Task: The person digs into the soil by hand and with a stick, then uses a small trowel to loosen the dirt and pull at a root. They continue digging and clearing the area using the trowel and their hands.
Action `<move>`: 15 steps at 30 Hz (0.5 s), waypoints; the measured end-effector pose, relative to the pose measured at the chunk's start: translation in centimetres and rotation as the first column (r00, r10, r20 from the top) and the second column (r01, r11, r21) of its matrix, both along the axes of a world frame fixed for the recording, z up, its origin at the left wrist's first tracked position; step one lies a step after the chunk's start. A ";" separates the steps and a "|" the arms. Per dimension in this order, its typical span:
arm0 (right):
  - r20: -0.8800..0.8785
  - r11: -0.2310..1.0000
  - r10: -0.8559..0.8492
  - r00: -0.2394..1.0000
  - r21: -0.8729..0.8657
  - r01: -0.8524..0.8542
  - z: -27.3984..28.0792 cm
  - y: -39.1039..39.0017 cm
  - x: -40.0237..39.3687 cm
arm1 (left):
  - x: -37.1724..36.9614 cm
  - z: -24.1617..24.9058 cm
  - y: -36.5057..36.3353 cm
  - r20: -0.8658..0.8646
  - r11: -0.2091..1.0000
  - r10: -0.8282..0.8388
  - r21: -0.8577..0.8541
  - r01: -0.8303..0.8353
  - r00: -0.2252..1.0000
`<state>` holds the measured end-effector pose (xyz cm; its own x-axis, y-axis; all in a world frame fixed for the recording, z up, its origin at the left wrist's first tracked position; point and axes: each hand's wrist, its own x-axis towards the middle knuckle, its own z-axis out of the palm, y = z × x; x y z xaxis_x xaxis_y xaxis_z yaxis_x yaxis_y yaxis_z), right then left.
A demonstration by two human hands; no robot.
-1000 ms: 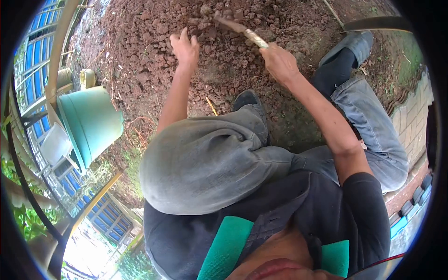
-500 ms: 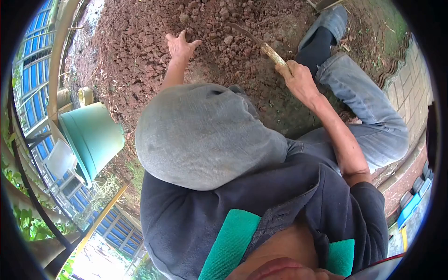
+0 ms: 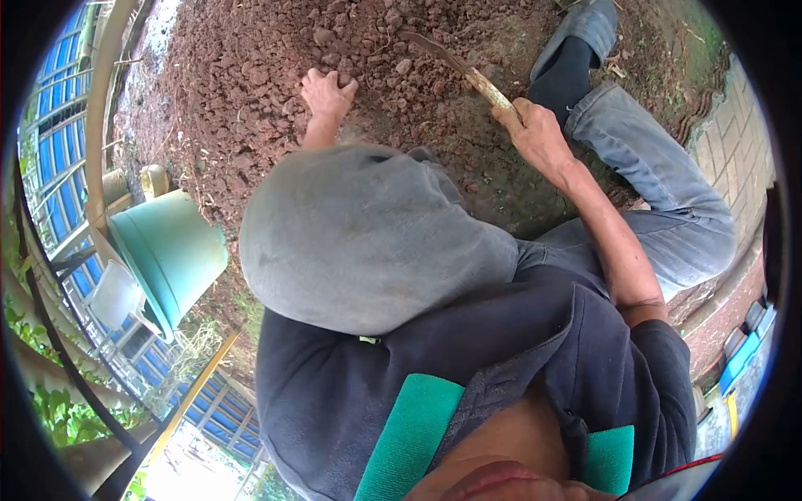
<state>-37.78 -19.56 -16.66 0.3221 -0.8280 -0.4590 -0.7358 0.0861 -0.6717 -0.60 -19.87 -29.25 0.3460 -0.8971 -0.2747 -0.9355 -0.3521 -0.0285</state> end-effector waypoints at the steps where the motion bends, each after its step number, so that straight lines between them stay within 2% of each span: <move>1: 0.015 1.000 -0.008 1.000 0.003 0.008 -0.3 -0.1 0.1 | 0.0 -0.2 -0.1 0.012 0.998 -0.013 -0.059 0.013 1.000; 4: 0.014 0.999 -0.023 1.000 0.028 0.023 -0.8 0.2 -0.3 | -1.0 1.7 -1.0 -0.131 0.962 0.264 -0.039 -0.271 0.955; 8: -0.002 0.998 -0.035 0.999 0.048 0.035 -1.0 -0.1 0.6 | -0.5 0.0 -3.1 -0.005 0.985 0.170 0.012 -0.170 0.986; 9: 0.000 0.997 -0.050 0.999 0.051 0.050 -1.0 -0.2 0.7 | -0.4 -0.4 -3.2 -0.033 0.996 0.084 -0.033 -0.085 0.996; 12: -0.012 0.997 -0.034 0.999 0.065 0.035 -0.8 -0.2 0.4 | 0.1 -1.3 -2.9 -0.110 0.995 0.082 -0.042 -0.087 0.991; 13: -0.029 0.997 -0.016 0.999 0.073 0.018 -0.4 -0.1 0.1 | -0.7 0.1 -2.6 -0.223 0.989 0.133 -0.031 -0.143 0.966; 15: -0.059 0.996 0.018 0.998 0.090 -0.013 0.4 0.2 -0.5 | -3.8 3.3 -0.5 -0.412 0.974 -0.027 -0.216 -0.069 0.911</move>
<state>-38.23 -19.39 -16.29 0.3045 -0.7777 -0.5500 -0.7759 0.1324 -0.6168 -4.44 -20.35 -25.99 0.2652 -0.9450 -0.1916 -0.8393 -0.3240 0.4365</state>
